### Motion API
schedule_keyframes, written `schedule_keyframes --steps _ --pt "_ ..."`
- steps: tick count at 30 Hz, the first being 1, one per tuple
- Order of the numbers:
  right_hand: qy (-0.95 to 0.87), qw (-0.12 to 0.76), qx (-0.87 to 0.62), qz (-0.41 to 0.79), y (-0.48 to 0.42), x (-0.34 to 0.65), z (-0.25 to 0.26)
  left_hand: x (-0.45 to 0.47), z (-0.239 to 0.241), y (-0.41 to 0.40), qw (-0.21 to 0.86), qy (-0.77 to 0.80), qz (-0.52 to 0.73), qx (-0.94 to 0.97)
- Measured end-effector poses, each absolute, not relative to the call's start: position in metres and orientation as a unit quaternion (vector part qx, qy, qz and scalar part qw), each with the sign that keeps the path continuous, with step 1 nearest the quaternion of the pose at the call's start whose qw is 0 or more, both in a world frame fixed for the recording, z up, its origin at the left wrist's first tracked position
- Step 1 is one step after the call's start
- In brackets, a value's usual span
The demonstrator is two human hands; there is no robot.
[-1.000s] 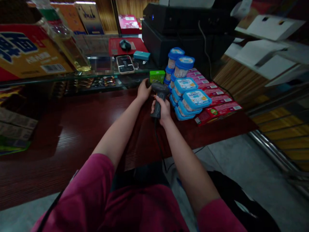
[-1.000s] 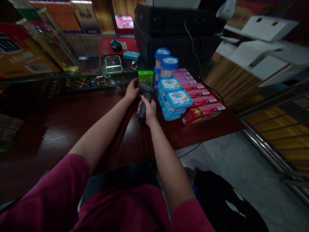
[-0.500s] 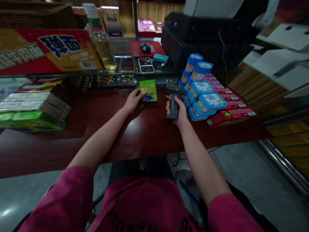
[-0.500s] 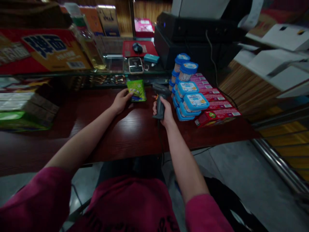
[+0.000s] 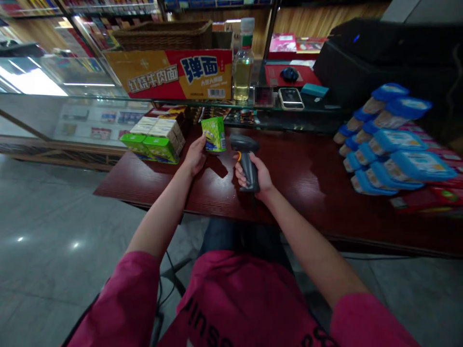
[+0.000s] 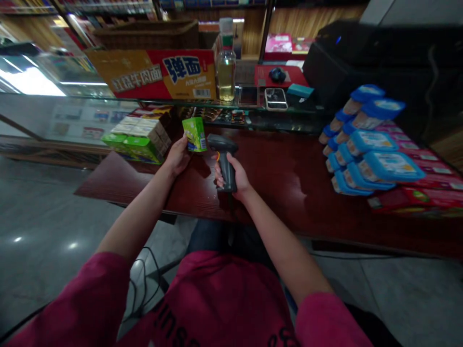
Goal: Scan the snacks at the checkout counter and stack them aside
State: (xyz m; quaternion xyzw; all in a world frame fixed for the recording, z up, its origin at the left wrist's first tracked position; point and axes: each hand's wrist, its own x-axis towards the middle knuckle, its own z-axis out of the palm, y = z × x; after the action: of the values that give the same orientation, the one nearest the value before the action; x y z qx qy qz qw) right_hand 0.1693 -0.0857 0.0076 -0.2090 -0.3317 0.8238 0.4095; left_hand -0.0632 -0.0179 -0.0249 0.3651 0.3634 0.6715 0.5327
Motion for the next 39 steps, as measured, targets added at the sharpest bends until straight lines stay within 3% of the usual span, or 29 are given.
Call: schedule_keyframes --steps 10,18,22,28,39 --pt "-0.34 0.396 -0.216 0.825 -0.088 0.177 0.005 -0.06 -0.026 -0.016 0.527 0.368 0.67 0.372" --pt "-0.345 0.431 -0.258 0.793 -0.093 0.18 0.012 -0.059 -0.025 -0.02 0.459 0.407 0.656 0.44" --pt "-0.339 0.456 -0.264 0.78 -0.091 0.185 0.01 -0.059 -0.019 -0.052 0.39 0.445 0.624 0.51" --pt "-0.355 0.437 -0.253 0.787 -0.087 0.172 0.009 -0.096 -0.013 -0.13 0.377 0.46 0.577 0.56" --pt "-0.376 0.4 -0.231 0.803 -0.093 0.059 0.006 -0.198 -0.012 -0.184 0.266 0.558 0.605 0.502"
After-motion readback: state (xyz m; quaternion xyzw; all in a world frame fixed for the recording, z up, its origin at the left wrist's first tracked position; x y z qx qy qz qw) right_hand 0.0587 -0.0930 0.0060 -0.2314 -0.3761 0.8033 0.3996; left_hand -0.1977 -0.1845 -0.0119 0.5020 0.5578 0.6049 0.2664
